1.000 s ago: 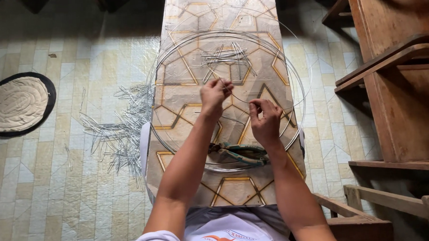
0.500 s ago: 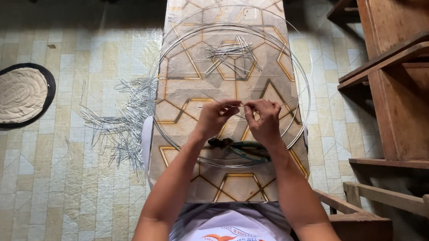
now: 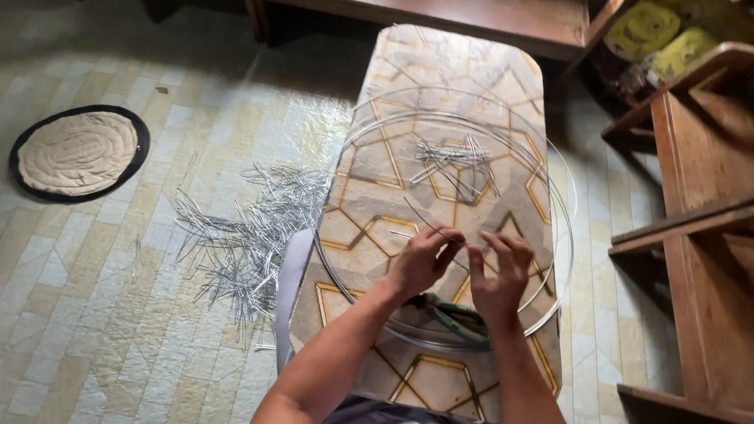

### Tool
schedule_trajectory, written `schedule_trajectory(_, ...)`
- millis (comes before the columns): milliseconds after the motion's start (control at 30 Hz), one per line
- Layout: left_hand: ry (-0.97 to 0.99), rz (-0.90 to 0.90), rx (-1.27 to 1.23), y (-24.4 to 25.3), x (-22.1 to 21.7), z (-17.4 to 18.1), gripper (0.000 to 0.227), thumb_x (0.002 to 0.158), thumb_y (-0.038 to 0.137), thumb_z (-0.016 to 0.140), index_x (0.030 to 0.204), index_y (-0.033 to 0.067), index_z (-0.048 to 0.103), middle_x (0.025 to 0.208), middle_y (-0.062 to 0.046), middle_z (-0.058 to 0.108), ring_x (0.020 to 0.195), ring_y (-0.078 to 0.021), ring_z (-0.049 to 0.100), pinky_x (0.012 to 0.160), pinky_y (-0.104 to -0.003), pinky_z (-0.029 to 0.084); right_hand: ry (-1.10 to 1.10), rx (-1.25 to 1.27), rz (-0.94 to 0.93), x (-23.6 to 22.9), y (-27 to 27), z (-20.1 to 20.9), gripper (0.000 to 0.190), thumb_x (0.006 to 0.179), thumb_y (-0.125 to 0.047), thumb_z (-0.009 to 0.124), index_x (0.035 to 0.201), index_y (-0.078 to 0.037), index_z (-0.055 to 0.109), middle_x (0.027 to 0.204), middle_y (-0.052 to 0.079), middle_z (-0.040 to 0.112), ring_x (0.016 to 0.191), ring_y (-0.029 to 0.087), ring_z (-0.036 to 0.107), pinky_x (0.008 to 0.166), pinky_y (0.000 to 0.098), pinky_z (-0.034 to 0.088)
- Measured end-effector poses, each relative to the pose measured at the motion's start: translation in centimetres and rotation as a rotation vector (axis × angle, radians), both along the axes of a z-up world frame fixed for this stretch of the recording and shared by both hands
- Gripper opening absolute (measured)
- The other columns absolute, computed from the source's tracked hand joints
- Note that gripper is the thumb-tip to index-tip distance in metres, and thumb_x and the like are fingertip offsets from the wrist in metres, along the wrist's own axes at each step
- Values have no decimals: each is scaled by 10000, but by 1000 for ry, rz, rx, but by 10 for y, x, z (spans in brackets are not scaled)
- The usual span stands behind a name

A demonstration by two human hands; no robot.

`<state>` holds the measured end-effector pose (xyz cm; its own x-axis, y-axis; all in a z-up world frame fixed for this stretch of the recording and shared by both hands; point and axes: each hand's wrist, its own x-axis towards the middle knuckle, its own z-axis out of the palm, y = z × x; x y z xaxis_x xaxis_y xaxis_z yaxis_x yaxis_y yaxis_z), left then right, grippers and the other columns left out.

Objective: Cutting small segments of wire from a larger coil using wire cutters

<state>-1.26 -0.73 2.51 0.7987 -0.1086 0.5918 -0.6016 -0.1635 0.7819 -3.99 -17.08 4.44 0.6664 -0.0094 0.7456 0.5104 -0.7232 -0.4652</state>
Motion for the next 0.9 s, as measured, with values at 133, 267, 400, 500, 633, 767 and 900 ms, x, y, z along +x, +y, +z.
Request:
schedule_trajectory(133, -19, 53, -52, -2, 0, 2, 190, 955, 67, 684, 1107, 169, 733, 922, -23, 705, 861, -248, 713, 810, -351, 587, 38, 230, -217, -12, 13, -17, 328, 907, -203, 866, 1158, -125, 668, 877, 28, 623, 843, 209, 622, 909, 352, 459)
schedule_trajectory(267, -26, 57, -29, -2, -6, 6, 120, 969, 63, 660, 1080, 103, 684, 940, -74, 674, 856, -275, 677, 794, -368, 557, 476, 534, -185, -23, 42, 21, 949, 832, -376, 835, 1522, -65, 262, 957, 56, 642, 865, 162, 577, 815, 320, 445)
schedule_trajectory(400, -46, 50, 29, -3, -6, 0, 194, 1040, 223, 598, 1073, 48, 673, 1013, -120, 703, 896, -297, 672, 793, -407, 550, 638, 681, -147, -22, 46, 19, 1249, 785, -371, 811, 1651, -74, -39, 1157, 124, 586, 968, 190, 569, 868, 342, 507)
schedule_trajectory(500, -51, 17, 69, -7, -8, -4, 67, 966, 47, 658, 1007, 56, 710, 988, -96, 730, 879, -265, 697, 790, -387, 577, 646, 689, -173, -25, 52, 26, 1284, 762, -370, 826, 1655, -81, -51, 1208, 107, 560, 1004, 188, 566, 864, 329, 512)
schedule_trajectory(633, -79, -19, 62, -7, -9, -8, 111, 923, -23, 677, 1008, 40, 711, 1010, -85, 732, 959, -271, 681, 826, -379, 582, 596, 704, -154, -21, 49, 16, 1289, 748, -307, 860, 1658, -100, -29, 1205, 116, 555, 975, 173, 581, 834, 321, 538)
schedule_trajectory(767, -52, -37, 104, -7, -7, -16, 101, 945, 51, 678, 1023, 54, 743, 1040, -74, 742, 934, -270, 682, 787, -383, 593, 675, 706, -160, -19, 52, 14, 1343, 702, -342, 867, 1657, -147, -56, 1303, 137, 528, 1018, 187, 588, 844, 356, 557)
schedule_trajectory(900, -33, -73, 10, -7, -11, -9, 120, 943, 32, 701, 1042, 92, 733, 1038, -104, 730, 889, -265, 703, 735, -400, 594, 624, 802, -123, -17, 48, 4, 1296, 746, -235, 863, 1656, -138, -55, 1279, 160, 515, 1011, 186, 576, 873, 349, 550)
